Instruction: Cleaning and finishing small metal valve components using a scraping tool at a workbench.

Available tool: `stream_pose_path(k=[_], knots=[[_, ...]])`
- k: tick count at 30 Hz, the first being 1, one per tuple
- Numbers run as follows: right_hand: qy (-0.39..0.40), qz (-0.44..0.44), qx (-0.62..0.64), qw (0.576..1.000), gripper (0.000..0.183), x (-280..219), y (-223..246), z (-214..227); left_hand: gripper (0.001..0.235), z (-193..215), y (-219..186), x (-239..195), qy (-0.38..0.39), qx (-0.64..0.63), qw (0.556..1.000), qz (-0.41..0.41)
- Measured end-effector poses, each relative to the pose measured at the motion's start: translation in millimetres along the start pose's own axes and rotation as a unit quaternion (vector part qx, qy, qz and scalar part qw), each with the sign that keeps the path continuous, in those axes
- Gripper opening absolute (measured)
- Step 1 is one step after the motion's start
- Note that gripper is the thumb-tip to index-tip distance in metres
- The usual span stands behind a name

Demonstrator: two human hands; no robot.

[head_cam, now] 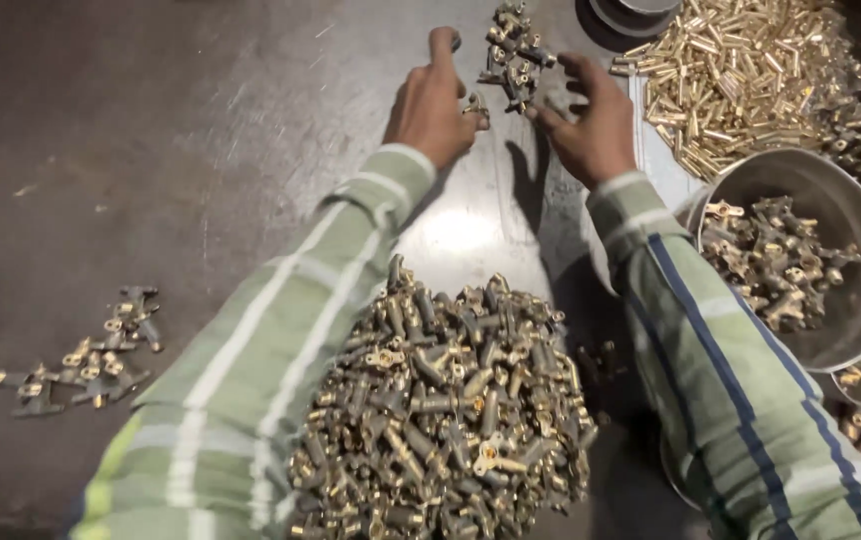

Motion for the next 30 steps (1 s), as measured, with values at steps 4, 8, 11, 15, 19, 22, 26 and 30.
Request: stream_pose_path(k=[4, 8, 11, 15, 19, 22, 26, 30], knots=[[0.042, 0.072, -0.095, 0.992, 0.097, 34.0, -14.0, -24.7, 0.084, -28.4, 6.1, 19.1, 0.018, 0.033, 0.999, 0.017], [0.110, 0.101, -0.075, 0.986, 0.109, 49.0, -27.6, -45.1, 0.081, -30.7, 8.1, 24.9, -0.056, 0.052, 0.993, -0.093], [0.132, 0.091, -0.066, 0.985, 0.089, 44.6, -19.0, -47.9, 0.079, -14.4, 19.0, 22.6, -0.051, 0.012, 0.996, -0.066], [0.089, 0.071, -0.148, 0.982, 0.063, 25.4, -13.9, -40.1, 0.065, 14.9, 22.0, -12.5, 0.003, -0.078, 0.997, 0.021], [0.148, -0.045, -0.145, 0.977, 0.067, 11.6, -25.0, -45.7, 0.064, 49.0, 20.2, -50.0, -0.008, -0.115, 0.991, 0.074], [0.169, -0.075, -0.024, 0.982, 0.066, -19.6, -23.0, -51.5, 0.069, 88.1, 9.7, -100.3, -0.024, -0.059, 0.998, 0.025], [0.236, -0.081, -0.002, 0.968, 0.064, -59.3, 44.3, -24.6, 0.067, 131.0, -4.7, -170.3, 0.012, -0.022, 0.998, 0.049], [0.302, 0.050, 0.132, 0.943, 0.058, -112.5, 178.5, 13.2, 0.061, 153.7, -5.0, -246.0, 0.046, -0.005, 0.995, 0.091]])
Point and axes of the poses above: each hand's wrist, its own x-axis towards the middle knuckle, its own z-axis out of the back of the hand, y = z × x, the point moved 10 cm from there along x, towards the middle knuckle, and after that the axes turned 8 degrees about z, right-handed, at the moved point
